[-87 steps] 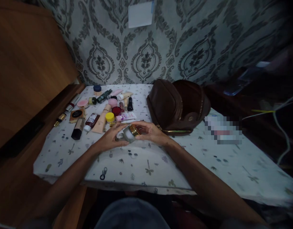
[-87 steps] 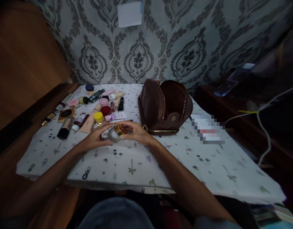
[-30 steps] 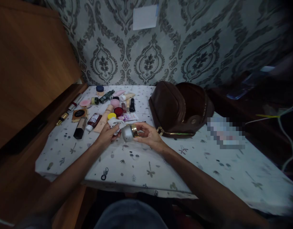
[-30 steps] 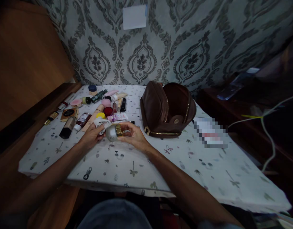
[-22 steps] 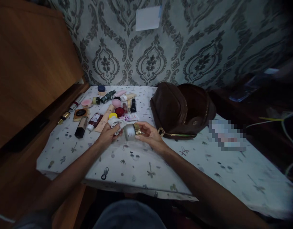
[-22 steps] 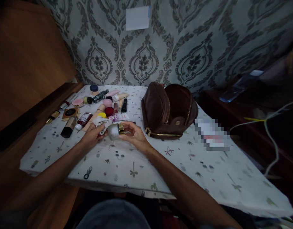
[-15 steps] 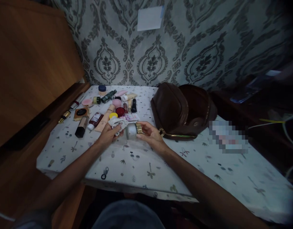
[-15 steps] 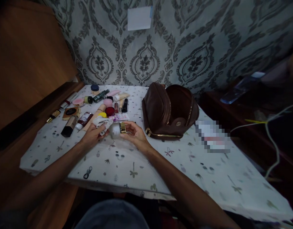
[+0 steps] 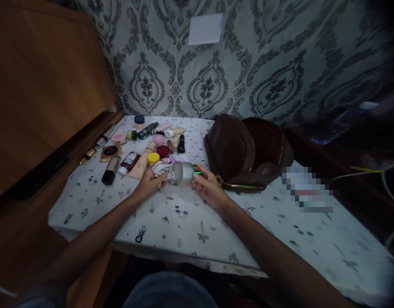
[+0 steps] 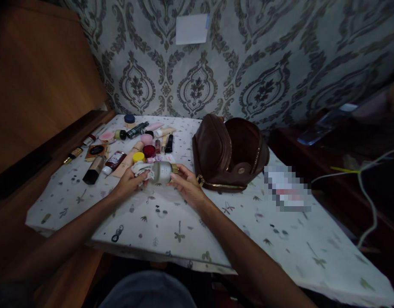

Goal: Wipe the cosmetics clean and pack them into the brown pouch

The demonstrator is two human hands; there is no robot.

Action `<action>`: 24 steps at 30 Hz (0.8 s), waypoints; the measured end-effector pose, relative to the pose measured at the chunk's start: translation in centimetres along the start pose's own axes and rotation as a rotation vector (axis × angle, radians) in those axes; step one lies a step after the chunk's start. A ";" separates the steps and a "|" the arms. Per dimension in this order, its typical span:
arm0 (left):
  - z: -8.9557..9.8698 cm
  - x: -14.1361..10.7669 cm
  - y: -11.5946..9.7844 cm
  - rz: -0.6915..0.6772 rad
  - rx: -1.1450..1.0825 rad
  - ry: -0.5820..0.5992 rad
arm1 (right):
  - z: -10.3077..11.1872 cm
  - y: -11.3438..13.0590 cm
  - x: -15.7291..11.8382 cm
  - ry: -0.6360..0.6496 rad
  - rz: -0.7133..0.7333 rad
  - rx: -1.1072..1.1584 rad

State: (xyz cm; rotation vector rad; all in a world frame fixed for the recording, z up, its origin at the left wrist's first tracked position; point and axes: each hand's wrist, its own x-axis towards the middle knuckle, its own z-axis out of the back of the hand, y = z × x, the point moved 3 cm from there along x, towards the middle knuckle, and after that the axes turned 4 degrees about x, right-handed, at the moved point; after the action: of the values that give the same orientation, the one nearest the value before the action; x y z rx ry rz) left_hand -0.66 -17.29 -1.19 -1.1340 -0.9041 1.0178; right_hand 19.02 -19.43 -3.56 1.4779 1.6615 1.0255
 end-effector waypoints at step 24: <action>-1.4 -1.9 1.6 -0.531 0.554 0.116 | 0.3 0.0 0.2 -0.046 0.037 -0.018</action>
State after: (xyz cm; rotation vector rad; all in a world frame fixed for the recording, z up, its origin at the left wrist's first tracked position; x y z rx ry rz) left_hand -0.18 -19.32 -3.19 -0.4428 -0.7104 0.6861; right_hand 19.24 -19.20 -3.73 1.5143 1.5942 1.0159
